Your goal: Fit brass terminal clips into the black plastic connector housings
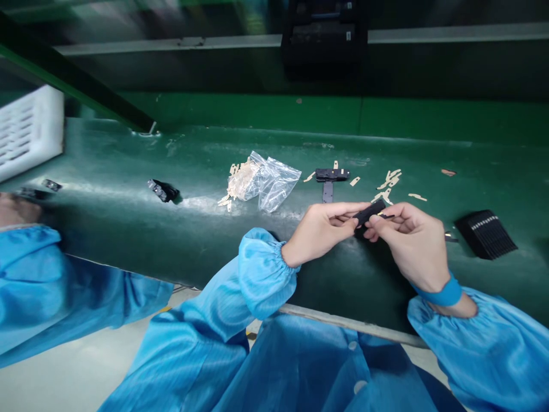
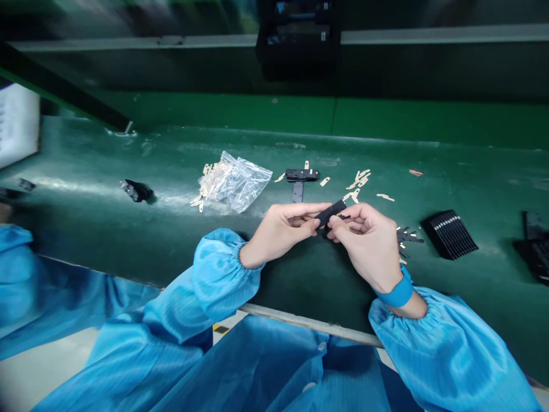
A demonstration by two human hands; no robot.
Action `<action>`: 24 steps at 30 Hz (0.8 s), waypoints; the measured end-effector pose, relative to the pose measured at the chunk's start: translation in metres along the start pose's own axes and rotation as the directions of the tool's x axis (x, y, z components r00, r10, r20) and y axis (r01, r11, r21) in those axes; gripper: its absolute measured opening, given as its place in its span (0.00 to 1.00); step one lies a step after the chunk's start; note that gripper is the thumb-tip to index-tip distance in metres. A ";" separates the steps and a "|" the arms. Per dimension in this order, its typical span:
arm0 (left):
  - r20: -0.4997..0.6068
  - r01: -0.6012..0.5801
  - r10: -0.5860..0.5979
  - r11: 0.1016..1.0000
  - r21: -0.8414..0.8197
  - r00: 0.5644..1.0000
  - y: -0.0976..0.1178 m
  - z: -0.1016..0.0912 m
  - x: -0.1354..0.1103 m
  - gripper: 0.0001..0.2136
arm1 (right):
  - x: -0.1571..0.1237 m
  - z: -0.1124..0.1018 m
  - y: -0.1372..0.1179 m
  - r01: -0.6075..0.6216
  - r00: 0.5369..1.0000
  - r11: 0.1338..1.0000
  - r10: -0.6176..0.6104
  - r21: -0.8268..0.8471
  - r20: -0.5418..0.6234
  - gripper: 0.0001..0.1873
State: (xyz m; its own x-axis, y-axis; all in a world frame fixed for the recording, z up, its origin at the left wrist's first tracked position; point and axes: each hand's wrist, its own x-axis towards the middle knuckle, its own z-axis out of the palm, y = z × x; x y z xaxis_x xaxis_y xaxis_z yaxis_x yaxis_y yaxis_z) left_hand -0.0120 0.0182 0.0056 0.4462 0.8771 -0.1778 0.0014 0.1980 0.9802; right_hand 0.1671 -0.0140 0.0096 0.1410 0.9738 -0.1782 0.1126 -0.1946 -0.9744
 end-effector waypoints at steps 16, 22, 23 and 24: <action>-0.015 0.015 -0.015 1.000 0.002 1.000 0.004 0.003 -0.004 0.19 | -0.005 0.003 0.002 0.063 0.996 0.996 -0.066 -0.057 -0.054 0.10; -0.024 -0.004 0.004 1.000 0.004 1.000 0.003 0.004 -0.006 0.19 | -0.007 0.003 0.007 0.210 0.964 0.922 -0.251 -0.324 -0.091 0.07; -0.026 -0.006 0.006 1.000 0.003 1.000 0.003 0.005 -0.006 0.19 | -0.007 0.002 0.008 0.255 0.948 0.882 -0.309 -0.397 -0.080 0.06; -0.029 -0.004 0.004 1.000 0.002 1.000 0.003 0.005 -0.006 0.19 | -0.006 0.001 0.008 0.303 0.924 0.824 -0.376 -0.478 -0.063 0.06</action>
State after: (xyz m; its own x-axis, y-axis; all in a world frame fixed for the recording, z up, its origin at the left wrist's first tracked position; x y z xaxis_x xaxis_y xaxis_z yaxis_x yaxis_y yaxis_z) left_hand -0.0105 0.0116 0.0096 0.4197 0.8904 -0.1760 0.0013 0.1933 0.9811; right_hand 0.1663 -0.0208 0.0031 0.1495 0.9661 0.2106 0.6061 0.0787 -0.7915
